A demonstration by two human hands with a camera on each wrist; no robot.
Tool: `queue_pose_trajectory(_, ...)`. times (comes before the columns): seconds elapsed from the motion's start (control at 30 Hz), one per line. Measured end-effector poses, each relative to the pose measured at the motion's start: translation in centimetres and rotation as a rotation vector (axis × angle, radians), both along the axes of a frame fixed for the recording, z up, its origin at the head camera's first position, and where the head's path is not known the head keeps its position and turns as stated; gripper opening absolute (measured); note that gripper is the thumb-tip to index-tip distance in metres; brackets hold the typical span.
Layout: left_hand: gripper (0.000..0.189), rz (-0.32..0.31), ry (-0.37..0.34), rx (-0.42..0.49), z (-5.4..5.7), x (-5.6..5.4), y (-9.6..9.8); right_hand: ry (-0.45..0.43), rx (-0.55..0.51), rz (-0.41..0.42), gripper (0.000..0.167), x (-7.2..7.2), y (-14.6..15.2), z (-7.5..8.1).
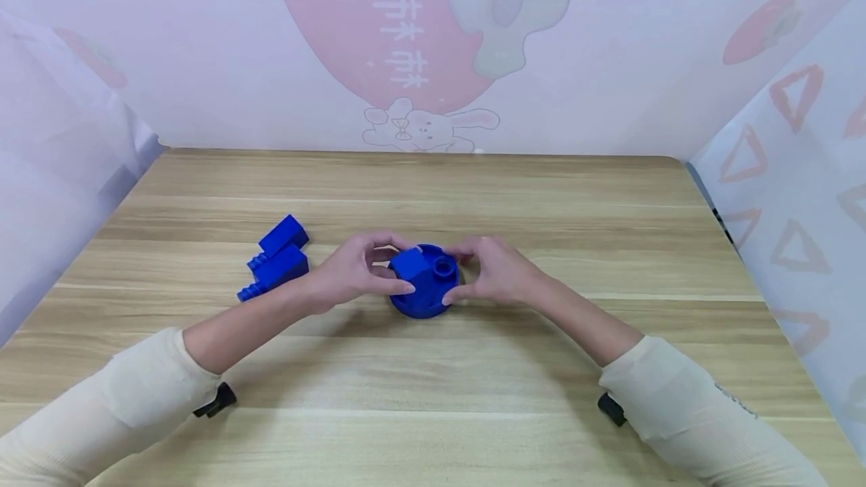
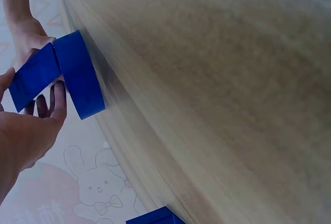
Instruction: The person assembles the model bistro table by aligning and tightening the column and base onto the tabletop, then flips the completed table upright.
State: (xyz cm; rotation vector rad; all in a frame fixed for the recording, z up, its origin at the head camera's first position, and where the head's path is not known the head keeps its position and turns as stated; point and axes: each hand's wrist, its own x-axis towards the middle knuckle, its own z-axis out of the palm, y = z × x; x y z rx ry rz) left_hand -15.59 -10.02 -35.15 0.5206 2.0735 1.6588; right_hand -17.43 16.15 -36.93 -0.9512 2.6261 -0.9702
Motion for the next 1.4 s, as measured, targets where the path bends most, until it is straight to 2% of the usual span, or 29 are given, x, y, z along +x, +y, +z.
queue_pose_trajectory(0.1, 0.048, -0.050, 0.037, -0.011, 0.0, -0.2, -0.1, -0.002, -0.006, 0.000, 0.068, 0.0, 0.0, 0.0)
queue_pose_trajectory(0.3, 0.045, -0.138, 0.070, 0.027, -0.1, -0.5, 0.0, -0.009, -0.031, 0.009, 0.067, -0.1, 0.0, -0.2)
queue_pose_trajectory(0.4, 0.047, -0.153, 0.078, 0.025, -0.2, -0.5, 0.1, -0.010, -0.039, 0.011, 0.067, -0.2, 0.0, -0.3)
queue_pose_trajectory(0.47, 0.050, -0.125, 0.079, -0.001, -0.3, -0.5, 0.2, -0.014, -0.038, 0.009, 0.067, -0.2, 0.1, -0.3)
queue_pose_trajectory(0.63, 0.050, -0.001, 0.104, -0.083, -0.2, -0.1, 0.5, -0.027, -0.028, 0.003, 0.069, -0.2, 0.1, -0.3)
queue_pose_trajectory(0.77, 0.047, 0.043, 0.171, -0.138, -0.1, 0.2, 0.7, -0.032, -0.030, 0.004, 0.069, -0.2, 0.1, -0.4)
queue_pose_trajectory(0.87, 0.047, 0.069, 0.197, -0.174, 0.0, 0.3, 0.9, -0.033, -0.035, 0.008, 0.068, -0.3, 0.1, -0.4)
queue_pose_trajectory(0.97, 0.047, 0.085, 0.216, -0.196, 0.0, 0.3, 1.1, -0.036, -0.036, 0.007, 0.068, -0.2, 0.1, -0.4)
queue_pose_trajectory(1.4, 0.044, 0.075, 0.305, -0.227, 0.0, 0.4, 1.8, -0.035, -0.032, -0.003, 0.066, -0.1, 0.1, -0.4)
